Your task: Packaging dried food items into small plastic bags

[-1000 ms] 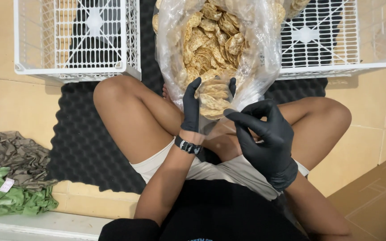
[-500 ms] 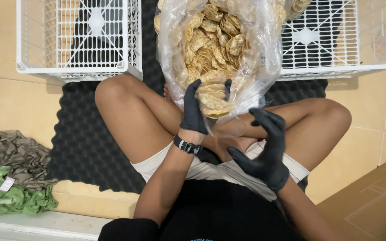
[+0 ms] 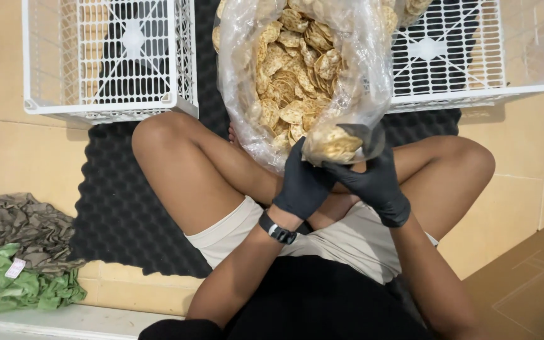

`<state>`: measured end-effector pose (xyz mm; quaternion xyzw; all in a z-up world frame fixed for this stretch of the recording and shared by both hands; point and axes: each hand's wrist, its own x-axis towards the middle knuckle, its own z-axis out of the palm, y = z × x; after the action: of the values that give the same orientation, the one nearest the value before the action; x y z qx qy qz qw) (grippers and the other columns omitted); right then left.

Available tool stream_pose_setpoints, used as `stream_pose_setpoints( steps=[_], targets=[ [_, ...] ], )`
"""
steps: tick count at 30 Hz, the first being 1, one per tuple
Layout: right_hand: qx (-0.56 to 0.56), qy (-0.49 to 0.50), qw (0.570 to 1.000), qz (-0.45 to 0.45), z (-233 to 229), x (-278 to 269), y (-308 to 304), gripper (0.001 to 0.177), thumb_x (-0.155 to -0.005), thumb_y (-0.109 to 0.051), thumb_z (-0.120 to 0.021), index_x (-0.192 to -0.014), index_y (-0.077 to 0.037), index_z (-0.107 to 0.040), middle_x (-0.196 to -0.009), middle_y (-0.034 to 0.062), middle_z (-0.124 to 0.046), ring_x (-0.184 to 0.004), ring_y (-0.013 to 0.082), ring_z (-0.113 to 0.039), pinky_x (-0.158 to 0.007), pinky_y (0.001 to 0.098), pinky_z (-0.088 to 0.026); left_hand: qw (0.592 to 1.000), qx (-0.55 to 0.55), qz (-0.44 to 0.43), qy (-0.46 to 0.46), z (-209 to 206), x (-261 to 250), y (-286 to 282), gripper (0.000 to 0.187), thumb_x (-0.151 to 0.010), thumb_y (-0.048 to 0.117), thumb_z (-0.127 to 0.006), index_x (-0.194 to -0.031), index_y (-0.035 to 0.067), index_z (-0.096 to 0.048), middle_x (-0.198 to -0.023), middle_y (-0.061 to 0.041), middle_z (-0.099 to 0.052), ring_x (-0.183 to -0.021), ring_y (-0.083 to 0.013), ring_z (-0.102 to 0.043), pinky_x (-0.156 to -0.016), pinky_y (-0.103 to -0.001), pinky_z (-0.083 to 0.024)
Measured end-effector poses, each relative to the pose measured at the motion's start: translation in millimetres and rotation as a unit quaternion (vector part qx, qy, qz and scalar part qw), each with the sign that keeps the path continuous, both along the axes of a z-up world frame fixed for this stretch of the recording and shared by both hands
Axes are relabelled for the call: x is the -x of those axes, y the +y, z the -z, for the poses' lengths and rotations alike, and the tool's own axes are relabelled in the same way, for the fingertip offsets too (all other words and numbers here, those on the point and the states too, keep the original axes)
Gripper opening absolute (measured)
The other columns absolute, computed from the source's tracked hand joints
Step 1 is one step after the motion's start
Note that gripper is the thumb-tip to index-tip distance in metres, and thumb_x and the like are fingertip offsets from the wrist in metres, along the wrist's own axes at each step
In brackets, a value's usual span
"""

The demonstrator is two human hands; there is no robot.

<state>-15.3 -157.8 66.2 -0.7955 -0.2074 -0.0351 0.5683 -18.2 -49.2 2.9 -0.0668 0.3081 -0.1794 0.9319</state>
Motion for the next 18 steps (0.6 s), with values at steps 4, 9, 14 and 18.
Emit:
stream_pose_setpoints(
  steps=[4,9,14,18],
  targets=[
    [0.009,0.018,0.999,0.027,9.5,-7.2,-19.2,0.071,-0.062,-0.014,-0.08,-0.12,0.004,-0.043,-0.121,0.0221,-0.047,-0.117,0.035,-0.04,-0.097,0.0495,-0.033,0.997,-0.048,0.06,0.0,4.7,25.1,10.0,0.05,-0.08,0.033,-0.065,-0.109,-0.004,-0.051,-0.104,-0.02,-0.056,-0.089,-0.0357,-0.059,-0.082,-0.048,-0.048],
    [0.063,-0.004,0.996,0.058,1.2,-3.8,-35.9,0.076,-0.068,-0.013,-0.076,-0.13,0.003,-0.034,-0.13,0.0249,-0.038,-0.119,0.0446,-0.032,-0.096,0.0615,-0.029,0.965,-0.214,0.084,-0.126,20.8,22.7,1.1,0.029,-0.087,0.023,-0.055,-0.109,0.004,-0.056,-0.109,-0.006,-0.055,-0.093,-0.0239,-0.055,-0.082,-0.042,-0.047],
    [0.016,0.027,0.995,0.098,-19.6,-2.5,-57.2,0.073,-0.061,-0.004,-0.078,-0.122,0.01,-0.04,-0.12,0.0285,-0.046,-0.113,0.044,-0.04,-0.093,0.0575,-0.036,0.803,-0.471,0.173,-0.321,-25.7,9.7,-0.5,0.056,-0.077,0.024,-0.067,-0.125,0.01,-0.043,-0.12,-0.013,-0.048,-0.11,-0.029,-0.044,-0.086,-0.05,-0.042],
    [0.014,0.027,0.989,0.145,-30.3,-15.5,-81.4,0.07,-0.053,0.003,-0.081,-0.112,0.014,-0.047,-0.108,0.028,-0.054,-0.105,0.037,-0.052,-0.085,0.0491,-0.045,0.601,-0.624,0.198,-0.459,-47.9,-19.1,-20.8,0.064,-0.071,0.031,-0.073,-0.127,0.018,-0.044,-0.115,-0.01,-0.055,-0.113,-0.0291,-0.049,-0.089,-0.044,-0.043]
  ],
)
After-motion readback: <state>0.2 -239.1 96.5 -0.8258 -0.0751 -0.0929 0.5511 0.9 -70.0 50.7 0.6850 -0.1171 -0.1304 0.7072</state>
